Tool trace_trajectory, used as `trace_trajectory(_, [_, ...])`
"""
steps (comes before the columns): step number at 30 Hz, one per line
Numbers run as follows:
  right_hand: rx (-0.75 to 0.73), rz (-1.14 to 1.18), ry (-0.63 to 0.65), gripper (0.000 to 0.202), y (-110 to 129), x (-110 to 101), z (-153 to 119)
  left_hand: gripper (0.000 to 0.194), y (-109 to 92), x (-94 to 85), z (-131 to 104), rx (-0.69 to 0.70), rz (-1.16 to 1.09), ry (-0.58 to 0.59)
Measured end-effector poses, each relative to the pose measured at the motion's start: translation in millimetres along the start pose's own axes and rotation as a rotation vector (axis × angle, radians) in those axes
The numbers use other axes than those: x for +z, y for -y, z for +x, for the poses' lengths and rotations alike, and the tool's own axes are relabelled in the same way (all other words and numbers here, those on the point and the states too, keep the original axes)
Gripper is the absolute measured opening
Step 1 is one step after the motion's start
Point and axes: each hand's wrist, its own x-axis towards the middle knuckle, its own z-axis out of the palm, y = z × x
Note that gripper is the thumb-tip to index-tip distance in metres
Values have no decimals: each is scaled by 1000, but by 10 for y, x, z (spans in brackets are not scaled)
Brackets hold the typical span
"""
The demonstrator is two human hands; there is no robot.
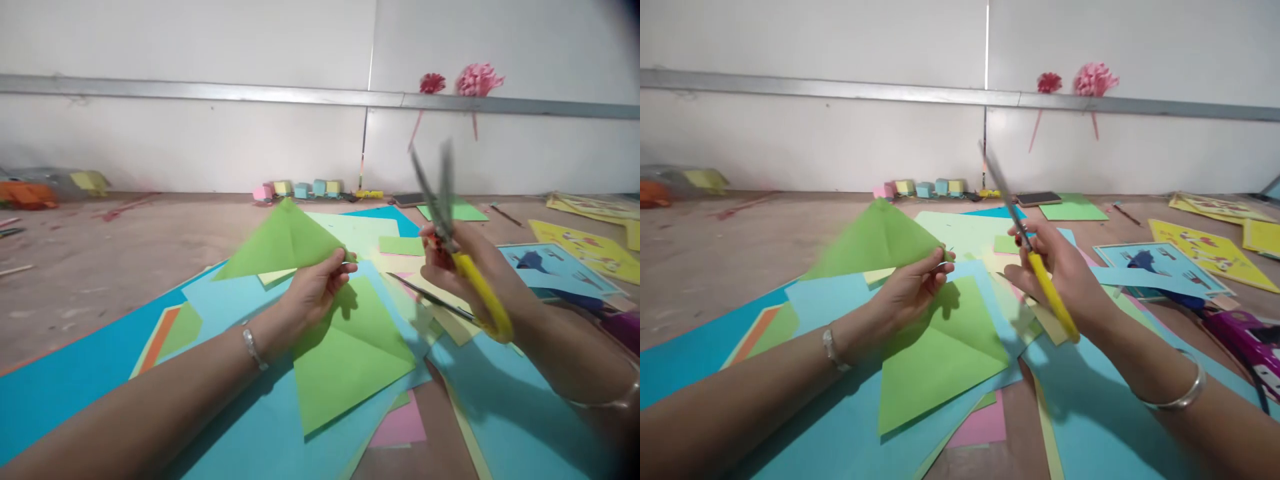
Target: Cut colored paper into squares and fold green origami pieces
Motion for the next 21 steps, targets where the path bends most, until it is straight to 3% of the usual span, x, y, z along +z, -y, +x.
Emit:
trace_trajectory(3, [80, -339, 59, 36, -76, 81, -32, 21, -5, 14, -41, -20, -28, 4])
trace_trajectory(7, [94, -492, 190, 36, -115, 236, -104, 24, -24, 20, -59, -61, -47, 14])
trace_trajectory(14, [22, -646, 157, 33, -178, 357, -168, 27, -35, 27, -33, -87, -136, 35])
trace_trajectory(21, [-143, -718, 96, 30, -275, 419, -212, 31, 13, 33, -49, -121, -121, 2])
